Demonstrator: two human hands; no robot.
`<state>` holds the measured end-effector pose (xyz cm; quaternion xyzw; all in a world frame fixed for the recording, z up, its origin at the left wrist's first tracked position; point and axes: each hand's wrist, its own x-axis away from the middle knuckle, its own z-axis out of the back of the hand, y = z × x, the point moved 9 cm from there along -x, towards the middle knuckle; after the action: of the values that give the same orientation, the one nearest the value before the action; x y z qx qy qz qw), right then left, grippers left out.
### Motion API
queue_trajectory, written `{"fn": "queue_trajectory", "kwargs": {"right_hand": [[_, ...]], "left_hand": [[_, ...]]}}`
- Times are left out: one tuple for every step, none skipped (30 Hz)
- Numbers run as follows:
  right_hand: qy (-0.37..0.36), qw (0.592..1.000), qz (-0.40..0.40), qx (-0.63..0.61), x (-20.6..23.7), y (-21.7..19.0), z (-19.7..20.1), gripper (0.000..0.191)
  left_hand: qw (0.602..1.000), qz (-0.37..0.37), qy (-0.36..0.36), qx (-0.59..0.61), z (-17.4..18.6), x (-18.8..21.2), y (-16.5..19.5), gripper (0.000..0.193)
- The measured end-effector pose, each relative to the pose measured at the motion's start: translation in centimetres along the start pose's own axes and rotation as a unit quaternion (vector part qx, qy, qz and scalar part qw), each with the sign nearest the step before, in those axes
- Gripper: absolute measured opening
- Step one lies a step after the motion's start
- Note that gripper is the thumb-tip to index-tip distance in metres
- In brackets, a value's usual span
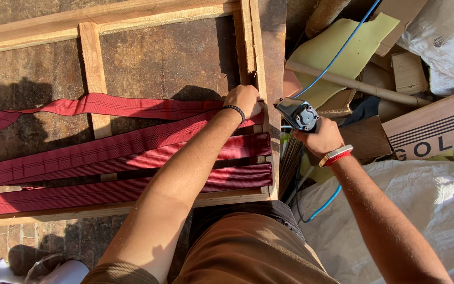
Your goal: The person unrolls a red webbing strap from a roll and lays it across a wooden frame. They use a pneumatic staple gun to secure the strap to the frame, repeating the process to attach multiple parallel straps.
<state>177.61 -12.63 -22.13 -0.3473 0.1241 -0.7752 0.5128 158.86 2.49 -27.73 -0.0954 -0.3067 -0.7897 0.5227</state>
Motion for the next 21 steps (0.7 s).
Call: {"fn": "queue_trajectory", "kwargs": {"right_hand": [[0.0, 0.999, 0.035, -0.001, 0.3, -0.1, 0.6, 0.053], [-0.001, 0.998, 0.07, -0.001, 0.7, -0.3, 1.3, 0.062], [-0.001, 0.994, 0.107, 0.0, 1.0, -0.5, 1.7, 0.071], [-0.021, 0.995, 0.093, 0.022, 1.1, 0.1, 1.6, 0.072], [-0.044, 0.995, 0.081, 0.044, 1.2, 0.6, 1.4, 0.072], [-0.066, 0.993, 0.068, 0.065, 1.2, 1.1, 1.0, 0.073], [-0.059, 0.992, 0.093, 0.063, 1.3, 0.8, 1.0, 0.067], [-0.053, 0.99, 0.119, 0.061, 1.3, 0.4, 1.0, 0.061], [-0.046, 0.987, 0.144, 0.06, 1.2, 0.0, 0.9, 0.055], [-0.049, 0.985, 0.154, 0.061, 1.0, -0.2, 0.7, 0.055], [-0.051, 0.983, 0.164, 0.064, 0.7, -0.4, 0.5, 0.055], [-0.054, 0.981, 0.174, 0.065, 0.4, -0.6, 0.4, 0.054], [-0.041, 0.976, 0.206, 0.064, 0.2, -1.3, 0.5, 0.055], [-0.029, 0.969, 0.238, 0.064, 0.0, -2.1, 0.7, 0.056], [-0.017, 0.961, 0.27, 0.062, -0.1, -2.9, 0.8, 0.056], [-0.044, 0.966, 0.243, 0.077, -0.7, -2.7, 0.4, 0.055], [-0.068, 0.969, 0.216, 0.093, -1.2, -2.5, 0.1, 0.053], [-0.092, 0.971, 0.19, 0.111, -1.6, -2.4, -0.2, 0.052], [-0.1, 0.972, 0.177, 0.121, -1.8, -2.5, -0.1, 0.051], [-0.108, 0.972, 0.163, 0.131, -2.1, -2.6, -0.1, 0.051], [-0.118, 0.972, 0.149, 0.14, -2.3, -2.7, -0.1, 0.051]], "left_hand": [[1.0, 0.002, -0.017, 0.003, -0.5, -0.3, -0.2, 0.021], [0.999, -0.009, -0.02, 0.046, -0.8, -0.6, -0.2, 0.022], [0.996, -0.02, -0.02, 0.089, -1.0, -0.7, -0.2, 0.025], [0.991, -0.031, -0.019, 0.131, -1.2, -0.9, -0.2, 0.027], [0.991, -0.033, -0.017, 0.128, -1.4, -0.9, -0.3, 0.026], [0.992, -0.035, -0.016, 0.123, -1.6, -0.9, -0.4, 0.026], [0.992, -0.037, -0.014, 0.117, -1.7, -0.9, -0.4, 0.025], [0.991, -0.045, -0.018, 0.125, -1.9, -0.9, -0.3, 0.026], [0.989, -0.053, -0.022, 0.134, -2.0, -0.9, -0.1, 0.026], [0.987, -0.063, -0.026, 0.142, -2.0, -0.8, 0.0, 0.026], [0.987, -0.069, -0.014, 0.144, -1.8, -0.8, 0.1, 0.026], [0.987, -0.074, -0.003, 0.145, -1.6, -0.7, 0.2, 0.027], [0.986, -0.081, 0.008, 0.147, -1.4, -0.7, 0.2, 0.027], [0.986, -0.081, 0.019, 0.141, -1.2, -0.7, 0.1, 0.028], [0.987, -0.08, 0.03, 0.136, -1.1, -0.7, 0.0, 0.028], [0.988, -0.078, 0.04, 0.129, -1.1, -0.8, 0.0, 0.028], [0.991, -0.081, 0.03, 0.103, -1.5, -0.9, 0.1, 0.028], [0.993, -0.083, 0.022, 0.077, -1.9, -1.2, 0.3, 0.028], [0.995, -0.086, 0.014, 0.051, -2.3, -1.4, 0.4, 0.029], [0.993, -0.086, 0.034, 0.07, -2.2, -1.7, 0.5, 0.022], [0.991, -0.085, 0.053, 0.088, -2.0, -1.9, 0.6, 0.017]]}}
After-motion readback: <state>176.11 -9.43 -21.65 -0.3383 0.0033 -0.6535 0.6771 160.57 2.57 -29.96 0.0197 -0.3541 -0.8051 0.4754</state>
